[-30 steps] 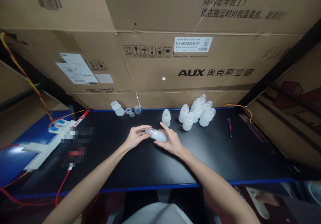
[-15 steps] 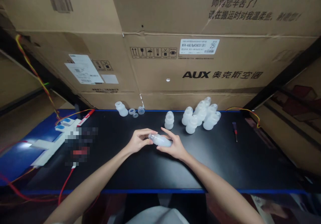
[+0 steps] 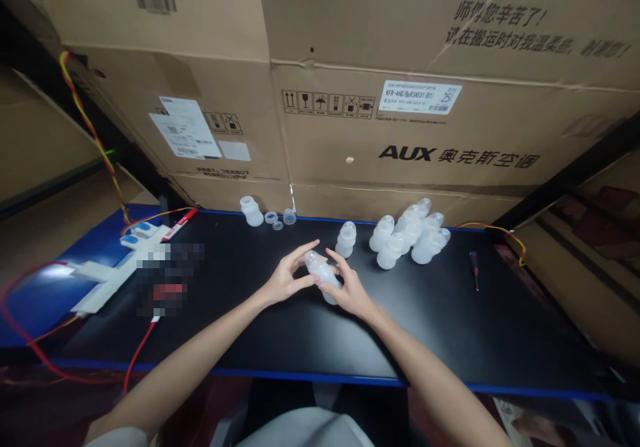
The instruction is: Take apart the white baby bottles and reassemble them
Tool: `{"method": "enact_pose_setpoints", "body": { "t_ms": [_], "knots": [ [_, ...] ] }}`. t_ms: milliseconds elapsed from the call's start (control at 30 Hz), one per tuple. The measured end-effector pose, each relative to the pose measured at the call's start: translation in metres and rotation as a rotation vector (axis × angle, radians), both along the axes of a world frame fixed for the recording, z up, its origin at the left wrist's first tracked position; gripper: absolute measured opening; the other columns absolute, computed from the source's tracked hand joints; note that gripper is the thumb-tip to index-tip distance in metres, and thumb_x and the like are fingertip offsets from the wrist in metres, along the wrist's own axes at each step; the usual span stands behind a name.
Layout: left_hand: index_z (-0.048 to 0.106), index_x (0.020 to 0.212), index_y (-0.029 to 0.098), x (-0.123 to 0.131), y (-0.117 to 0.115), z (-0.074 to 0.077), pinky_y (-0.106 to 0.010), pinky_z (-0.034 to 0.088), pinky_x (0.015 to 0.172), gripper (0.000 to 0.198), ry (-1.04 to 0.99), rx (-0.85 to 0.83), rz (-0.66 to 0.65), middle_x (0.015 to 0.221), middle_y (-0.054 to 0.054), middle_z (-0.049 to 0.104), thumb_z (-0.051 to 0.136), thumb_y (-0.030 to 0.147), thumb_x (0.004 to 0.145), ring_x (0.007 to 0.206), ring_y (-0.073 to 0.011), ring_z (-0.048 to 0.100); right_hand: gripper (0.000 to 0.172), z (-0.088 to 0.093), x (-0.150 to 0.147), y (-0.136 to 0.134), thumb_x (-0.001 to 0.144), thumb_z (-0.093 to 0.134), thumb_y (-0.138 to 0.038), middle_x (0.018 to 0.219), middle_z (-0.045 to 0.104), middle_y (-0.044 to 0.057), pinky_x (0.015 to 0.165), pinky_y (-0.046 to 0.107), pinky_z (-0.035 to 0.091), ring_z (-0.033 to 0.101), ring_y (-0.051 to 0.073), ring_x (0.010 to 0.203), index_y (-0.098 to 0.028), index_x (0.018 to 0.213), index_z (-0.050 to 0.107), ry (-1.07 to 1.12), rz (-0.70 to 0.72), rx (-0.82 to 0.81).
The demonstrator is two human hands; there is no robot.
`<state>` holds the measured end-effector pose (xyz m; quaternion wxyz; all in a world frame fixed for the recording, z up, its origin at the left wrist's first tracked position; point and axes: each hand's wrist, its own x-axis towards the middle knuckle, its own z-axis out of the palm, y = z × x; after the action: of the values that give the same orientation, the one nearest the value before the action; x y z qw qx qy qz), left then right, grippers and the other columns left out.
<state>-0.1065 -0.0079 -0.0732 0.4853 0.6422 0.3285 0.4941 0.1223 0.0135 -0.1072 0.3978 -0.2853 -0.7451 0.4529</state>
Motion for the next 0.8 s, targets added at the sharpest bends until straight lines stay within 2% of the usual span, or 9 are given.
{"method": "enact_pose_setpoints", "body": {
  "t_ms": [100, 233, 300, 367, 433, 500, 567, 667, 800],
  "knots": [
    [0.04, 0.166, 0.021, -0.002, -0.002, 0.001, -0.04, 0.055, 0.11, 0.089, 0.146, 0.114, 0.102, 0.119, -0.011, 0.079, 0.085, 0.037, 0.091, 0.112, -0.0247, 0.076, 0.075, 0.001, 0.004, 0.001, 0.103, 0.071, -0.051, 0.122, 0.076, 0.011, 0.096, 0.039, 0.058, 0.073, 0.026, 0.106, -0.021, 0.163, 0.039, -0.066, -0.009, 0.047],
    [0.046, 0.163, 0.023, -0.018, 0.007, -0.002, -0.039, 0.056, 0.105, 0.088, 0.392, 0.348, 0.185, 0.118, -0.008, 0.08, 0.088, 0.041, 0.087, 0.109, -0.0247, 0.077, 0.049, 0.002, 0.006, 0.001, 0.104, 0.07, -0.048, 0.127, 0.074, 0.011, 0.096, 0.038, 0.057, 0.072, 0.026, 0.109, -0.022, 0.144, 0.056, -0.128, -0.024, 0.101],
    [0.058, 0.153, 0.023, -0.035, 0.02, -0.004, -0.042, 0.055, 0.106, 0.074, 0.546, 0.496, 0.229, 0.121, -0.009, 0.079, 0.087, 0.044, 0.088, 0.111, -0.0267, 0.076, 0.043, 0.004, 0.006, 0.001, 0.104, 0.07, -0.047, 0.125, 0.074, 0.01, 0.093, 0.038, 0.057, 0.072, 0.026, 0.106, -0.022, 0.138, 0.059, -0.126, -0.064, 0.151],
    [0.071, 0.134, 0.022, -0.054, 0.035, -0.008, -0.046, 0.053, 0.108, 0.046, 0.682, 0.551, 0.379, 0.12, -0.01, 0.079, 0.079, 0.044, 0.094, 0.113, -0.029, 0.073, 0.04, 0.007, 0.006, 0.002, 0.104, 0.07, -0.047, 0.124, 0.071, 0.011, 0.095, 0.04, 0.056, 0.069, 0.027, 0.109, -0.022, 0.134, 0.062, -0.1, -0.133, 0.243],
    [0.075, 0.123, 0.021, -0.073, 0.049, -0.013, -0.05, 0.05, 0.11, 0.03, 0.787, 0.481, 0.638, 0.12, -0.013, 0.077, 0.067, 0.04, 0.101, 0.117, -0.0316, 0.07, 0.036, 0.011, 0.007, 0.003, 0.102, 0.071, -0.046, 0.12, 0.068, 0.011, 0.095, 0.041, 0.055, 0.066, 0.027, 0.108, -0.022, 0.128, 0.067, -0.074, -0.226, 0.344],
    [0.073, 0.127, 0.018, -0.091, 0.06, -0.019, -0.052, 0.05, 0.11, 0.034, 0.873, 0.366, 0.88, 0.126, -0.017, 0.072, 0.063, 0.038, 0.102, 0.123, -0.0355, 0.065, 0.034, 0.015, 0.009, 0.005, 0.1, 0.074, -0.046, 0.111, 0.064, 0.01, 0.087, 0.039, 0.055, 0.063, 0.026, 0.099, -0.022, 0.124, 0.07, -0.059, -0.313, 0.415],
    [0.067, 0.139, 0.014, -0.104, 0.067, -0.025, -0.054, 0.049, 0.111, 0.048, 0.948, 0.279, 0.993, 0.135, -0.02, 0.067, 0.067, 0.039, 0.098, 0.128, -0.0393, 0.06, 0.034, 0.017, 0.011, 0.007, 0.099, 0.076, -0.045, 0.105, 0.062, 0.008, 0.078, 0.037, 0.053, 0.06, 0.023, 0.089, -0.023, 0.125, 0.071, -0.045, -0.369, 0.445],
    [0.057, 0.153, 0.01, -0.114, 0.073, -0.033, -0.055, 0.047, 0.115, 0.069, 1.034, 0.211, 0.974, 0.15, -0.022, 0.06, 0.07, 0.045, 0.094, 0.135, -0.0424, 0.055, 0.035, 0.018, 0.012, 0.009, 0.098, 0.078, -0.04, 0.107, 0.064, 0.008, 0.079, 0.037, 0.054, 0.061, 0.023, 0.091, -0.024, 0.128, 0.069, -0.035, -0.362, 0.44],
    [0.051, 0.161, 0.016, -0.115, 0.077, -0.037, -0.057, 0.046, 0.116, 0.069, 1.133, 0.165, 0.884, 0.164, -0.018, 0.051, 0.06, 0.05, 0.101, 0.142, -0.0426, 0.051, 0.037, 0.018, 0.011, 0.008, 0.099, 0.079, -0.036, 0.115, 0.072, 0.008, 0.084, 0.039, 0.056, 0.065, 0.024, 0.096, -0.025, 0.133, 0.067, -0.074, -0.342, 0.414]
  ]
}}
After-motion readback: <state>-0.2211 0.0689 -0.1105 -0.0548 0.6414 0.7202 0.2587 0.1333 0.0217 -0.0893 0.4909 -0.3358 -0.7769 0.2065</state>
